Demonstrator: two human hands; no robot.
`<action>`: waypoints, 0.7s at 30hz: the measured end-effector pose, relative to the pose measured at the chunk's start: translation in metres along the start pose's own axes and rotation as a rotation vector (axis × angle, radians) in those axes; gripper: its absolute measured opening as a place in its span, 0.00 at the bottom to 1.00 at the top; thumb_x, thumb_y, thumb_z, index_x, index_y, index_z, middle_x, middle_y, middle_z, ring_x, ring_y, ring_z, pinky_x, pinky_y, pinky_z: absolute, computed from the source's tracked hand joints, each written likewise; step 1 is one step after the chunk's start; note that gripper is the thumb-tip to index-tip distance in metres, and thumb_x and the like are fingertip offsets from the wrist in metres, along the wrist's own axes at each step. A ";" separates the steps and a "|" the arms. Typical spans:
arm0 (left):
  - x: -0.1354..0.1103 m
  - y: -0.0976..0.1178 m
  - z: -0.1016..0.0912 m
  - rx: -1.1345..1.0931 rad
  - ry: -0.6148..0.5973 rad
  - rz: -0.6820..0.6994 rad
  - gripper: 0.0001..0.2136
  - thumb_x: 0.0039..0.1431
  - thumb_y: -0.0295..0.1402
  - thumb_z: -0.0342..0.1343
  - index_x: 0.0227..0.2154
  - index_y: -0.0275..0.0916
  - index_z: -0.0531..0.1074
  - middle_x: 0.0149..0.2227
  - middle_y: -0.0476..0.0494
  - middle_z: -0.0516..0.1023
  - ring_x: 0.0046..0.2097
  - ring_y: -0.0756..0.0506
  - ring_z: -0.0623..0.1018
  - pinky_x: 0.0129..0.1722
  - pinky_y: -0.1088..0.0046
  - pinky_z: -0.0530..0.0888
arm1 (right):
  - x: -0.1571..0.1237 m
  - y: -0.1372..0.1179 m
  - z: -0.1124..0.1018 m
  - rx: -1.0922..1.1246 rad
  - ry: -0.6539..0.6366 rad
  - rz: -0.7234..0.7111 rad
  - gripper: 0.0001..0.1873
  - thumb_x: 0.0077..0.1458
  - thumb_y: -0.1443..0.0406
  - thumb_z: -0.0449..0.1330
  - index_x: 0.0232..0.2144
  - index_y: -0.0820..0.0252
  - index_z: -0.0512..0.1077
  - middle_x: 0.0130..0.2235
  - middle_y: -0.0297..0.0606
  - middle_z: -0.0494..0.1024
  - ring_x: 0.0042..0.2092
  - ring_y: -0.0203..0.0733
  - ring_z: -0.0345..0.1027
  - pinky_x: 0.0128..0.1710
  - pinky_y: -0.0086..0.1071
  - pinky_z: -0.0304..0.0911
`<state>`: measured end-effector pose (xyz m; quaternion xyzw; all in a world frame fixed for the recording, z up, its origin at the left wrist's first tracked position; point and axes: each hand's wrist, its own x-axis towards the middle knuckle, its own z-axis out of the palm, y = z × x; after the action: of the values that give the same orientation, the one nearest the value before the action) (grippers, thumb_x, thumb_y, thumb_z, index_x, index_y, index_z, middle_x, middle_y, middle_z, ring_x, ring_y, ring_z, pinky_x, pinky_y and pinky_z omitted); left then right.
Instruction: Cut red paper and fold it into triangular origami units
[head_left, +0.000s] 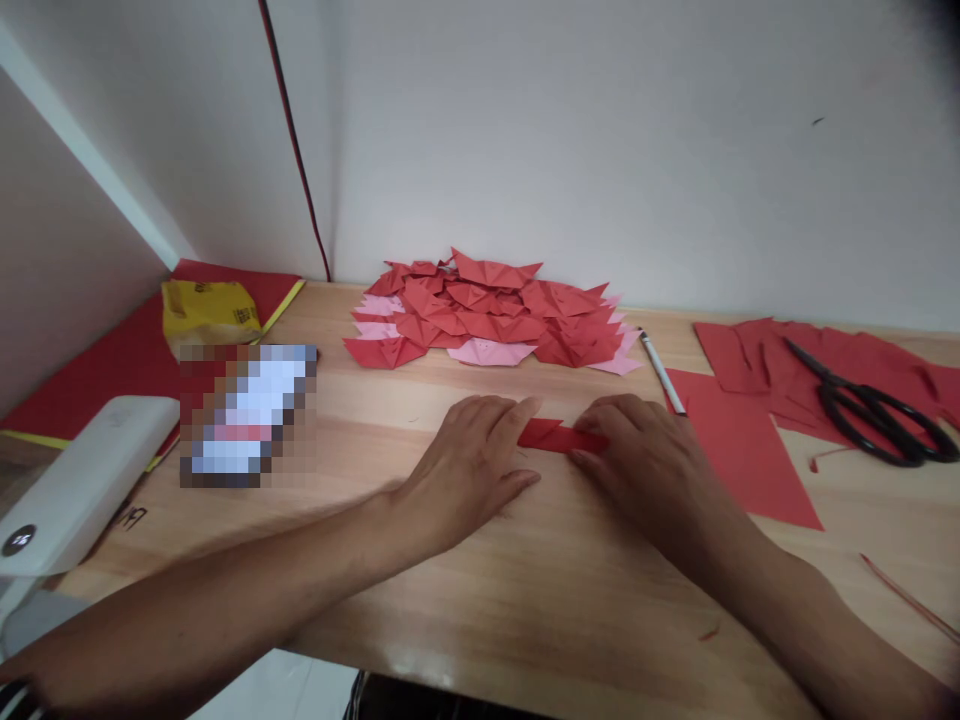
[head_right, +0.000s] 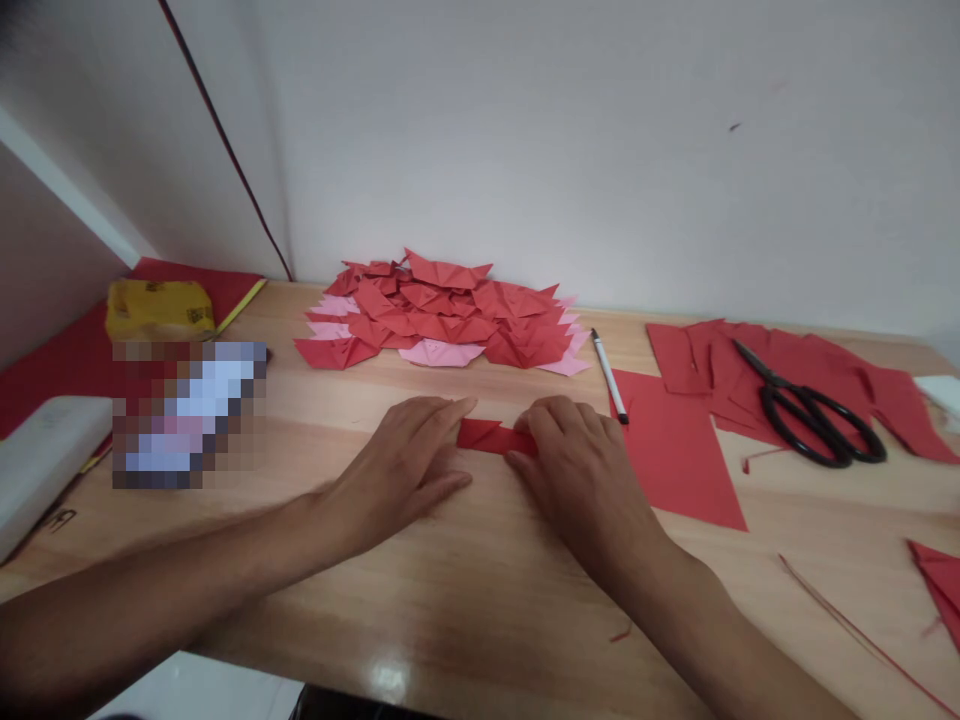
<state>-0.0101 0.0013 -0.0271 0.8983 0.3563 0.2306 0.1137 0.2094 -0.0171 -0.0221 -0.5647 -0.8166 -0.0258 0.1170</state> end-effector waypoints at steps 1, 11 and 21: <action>0.002 -0.001 0.000 -0.010 0.004 0.001 0.29 0.58 0.36 0.55 0.59 0.33 0.54 0.53 0.34 0.67 0.54 0.40 0.67 0.54 0.55 0.65 | 0.000 0.000 0.000 0.021 0.002 -0.004 0.06 0.58 0.62 0.55 0.36 0.59 0.68 0.42 0.43 0.73 0.42 0.48 0.67 0.40 0.42 0.61; 0.007 -0.003 0.000 -0.088 -0.002 -0.056 0.14 0.56 0.34 0.56 0.45 0.38 0.68 0.43 0.42 0.69 0.46 0.43 0.66 0.46 0.61 0.67 | 0.003 -0.003 0.002 0.231 -0.015 -0.024 0.03 0.59 0.64 0.52 0.36 0.57 0.64 0.41 0.41 0.73 0.42 0.46 0.67 0.39 0.40 0.61; 0.009 -0.001 -0.009 -0.186 0.034 -0.164 0.07 0.52 0.26 0.52 0.36 0.39 0.64 0.36 0.46 0.70 0.39 0.46 0.67 0.40 0.66 0.67 | 0.006 -0.006 -0.003 0.396 -0.093 0.089 0.01 0.58 0.65 0.52 0.33 0.55 0.62 0.31 0.33 0.74 0.31 0.40 0.66 0.32 0.33 0.58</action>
<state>-0.0099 0.0086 -0.0167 0.8476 0.4075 0.2678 0.2091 0.2028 -0.0146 -0.0170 -0.5668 -0.7845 0.1664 0.1888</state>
